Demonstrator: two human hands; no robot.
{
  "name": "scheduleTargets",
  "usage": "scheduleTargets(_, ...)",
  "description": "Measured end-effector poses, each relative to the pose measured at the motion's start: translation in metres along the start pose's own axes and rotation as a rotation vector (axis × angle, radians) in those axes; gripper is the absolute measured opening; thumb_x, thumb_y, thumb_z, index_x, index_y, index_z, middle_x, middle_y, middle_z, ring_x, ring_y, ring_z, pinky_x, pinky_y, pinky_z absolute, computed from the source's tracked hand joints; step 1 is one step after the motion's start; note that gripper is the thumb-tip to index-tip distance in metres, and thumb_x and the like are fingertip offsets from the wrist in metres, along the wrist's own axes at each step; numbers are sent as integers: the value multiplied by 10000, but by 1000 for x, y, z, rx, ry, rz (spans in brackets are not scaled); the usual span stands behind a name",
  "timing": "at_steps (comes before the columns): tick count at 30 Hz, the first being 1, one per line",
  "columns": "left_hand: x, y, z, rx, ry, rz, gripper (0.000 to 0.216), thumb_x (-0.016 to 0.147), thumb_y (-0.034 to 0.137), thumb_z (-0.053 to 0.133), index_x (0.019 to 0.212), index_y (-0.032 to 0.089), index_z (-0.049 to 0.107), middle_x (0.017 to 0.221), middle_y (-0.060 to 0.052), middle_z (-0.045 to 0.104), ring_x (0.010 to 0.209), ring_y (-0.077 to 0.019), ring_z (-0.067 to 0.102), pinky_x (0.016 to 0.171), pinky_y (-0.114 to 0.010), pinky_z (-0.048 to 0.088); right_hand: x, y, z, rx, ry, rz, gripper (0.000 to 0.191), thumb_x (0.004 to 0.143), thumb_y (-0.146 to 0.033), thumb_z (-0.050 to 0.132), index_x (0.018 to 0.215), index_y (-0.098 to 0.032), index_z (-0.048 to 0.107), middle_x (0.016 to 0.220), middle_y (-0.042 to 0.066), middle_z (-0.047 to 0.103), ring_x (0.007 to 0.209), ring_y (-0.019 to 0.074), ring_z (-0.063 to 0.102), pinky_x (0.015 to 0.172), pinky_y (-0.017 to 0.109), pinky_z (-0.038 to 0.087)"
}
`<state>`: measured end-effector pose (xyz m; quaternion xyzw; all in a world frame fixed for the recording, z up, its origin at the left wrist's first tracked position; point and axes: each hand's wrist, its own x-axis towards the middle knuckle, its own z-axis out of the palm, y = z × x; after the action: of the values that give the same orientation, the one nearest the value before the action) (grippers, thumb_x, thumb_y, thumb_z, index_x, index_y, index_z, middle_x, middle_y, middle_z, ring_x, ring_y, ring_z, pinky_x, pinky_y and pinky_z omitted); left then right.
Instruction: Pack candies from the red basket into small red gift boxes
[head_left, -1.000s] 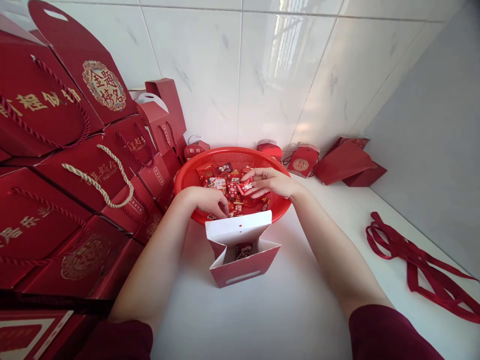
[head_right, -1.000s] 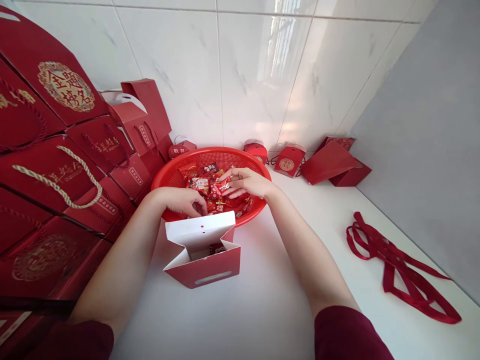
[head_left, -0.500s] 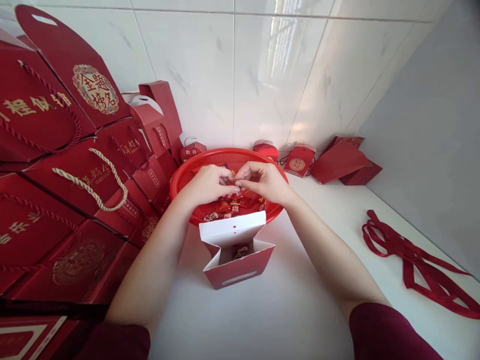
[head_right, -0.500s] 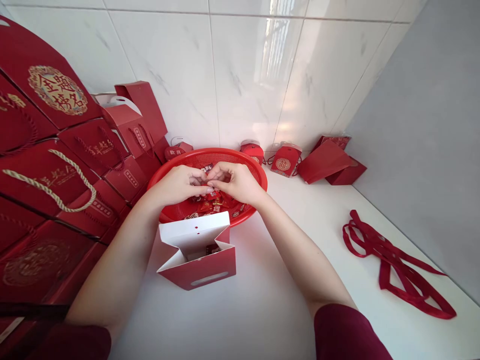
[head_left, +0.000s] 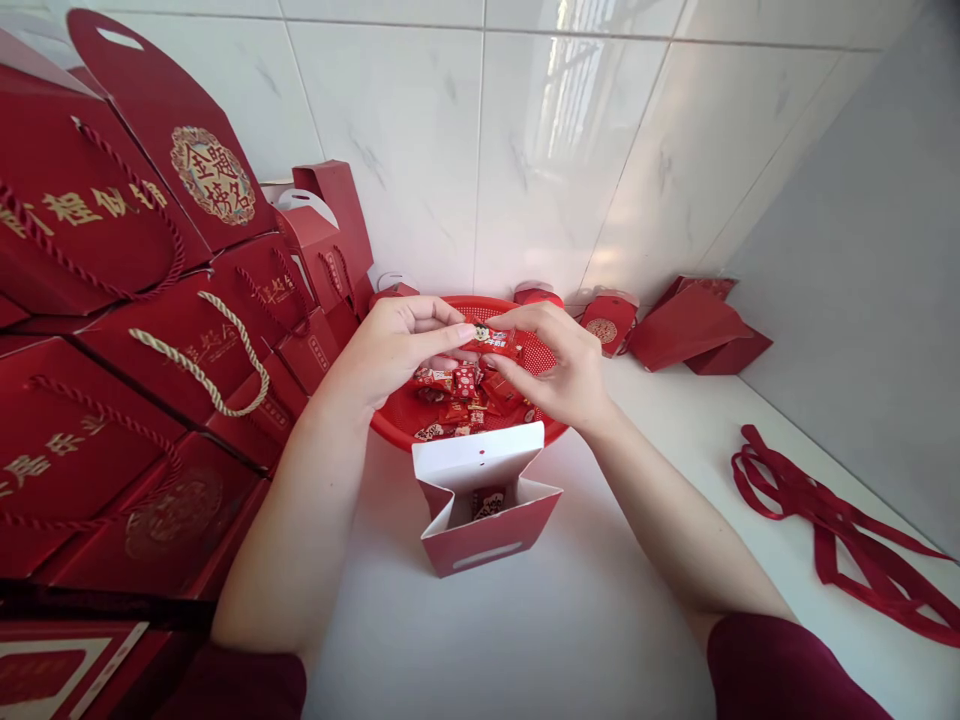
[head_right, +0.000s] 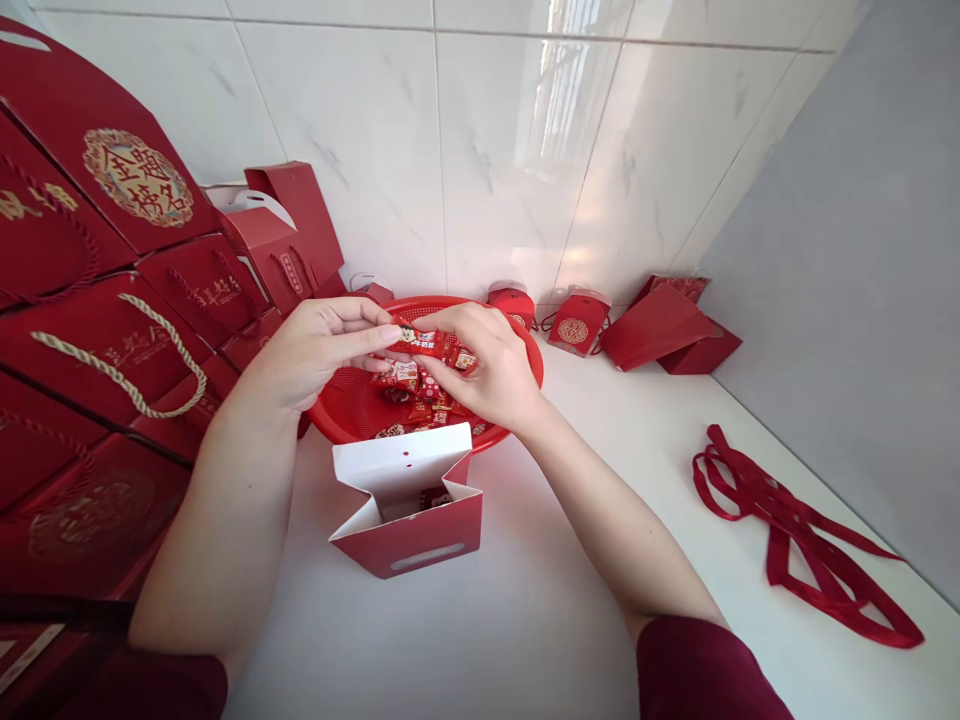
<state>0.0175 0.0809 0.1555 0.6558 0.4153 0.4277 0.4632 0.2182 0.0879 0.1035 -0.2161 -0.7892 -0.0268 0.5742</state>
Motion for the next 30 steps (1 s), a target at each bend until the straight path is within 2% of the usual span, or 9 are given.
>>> scheduleTargets(7, -15, 15, -3, 174, -167, 40, 245, 787, 386, 746, 925, 184, 742, 852, -29, 737, 785, -151, 689, 689, -233, 571, 8, -17, -16, -105, -50, -161, 180, 851, -195, 647, 1026, -238, 648, 897, 29, 726, 841, 218, 679, 780, 398, 508)
scheduleTargets(10, -19, 21, 1, 271, -228, 82, 214, 785, 382, 741, 868, 185, 757, 799, -24, 735, 762, -163, 685, 666, -236, 554, 9, -23, -17, -84, -56, -171, 177, 843, -196, 651, 1016, -232, 634, 873, 27, 714, 828, 213, 673, 766, 391, 506)
scheduleTargets(14, -23, 27, 8, 339, -221, 132, 200, 777, 378, 740, 784, 178, 751, 739, -22, 716, 727, -169, 676, 613, -230, 528, 8, -28, -16, -52, -79, -173, 209, 833, -181, 658, 1027, -230, 598, 892, 33, 700, 855, 220, 663, 756, 391, 518)
scheduleTargets(19, -24, 28, 9, 294, -235, 154, 234, 808, 388, 705, 744, 165, 734, 684, -18, 691, 663, -152, 652, 558, -224, 489, 9, -32, -15, -19, -55, -169, 215, 857, -232, 666, 1049, -228, 568, 918, 52, 694, 842, 224, 667, 728, 400, 532)
scheduleTargets(25, -24, 28, 8, 296, -263, 171, 217, 803, 370, 708, 745, 163, 735, 712, -20, 702, 682, -154, 655, 576, -223, 492, 10, -36, -17, -27, -37, -186, 190, 826, -185, 688, 988, -211, 593, 881, 48, 703, 818, 212, 674, 710, 380, 521)
scheduleTargets(30, -24, 30, 10, 334, -238, 168, 200, 774, 364, 727, 709, 175, 737, 670, -12, 695, 676, -167, 661, 596, -234, 511, 10, -36, -19, -44, -55, -184, 137, 847, -193, 649, 971, -228, 604, 866, 31, 716, 825, 209, 692, 730, 375, 513)
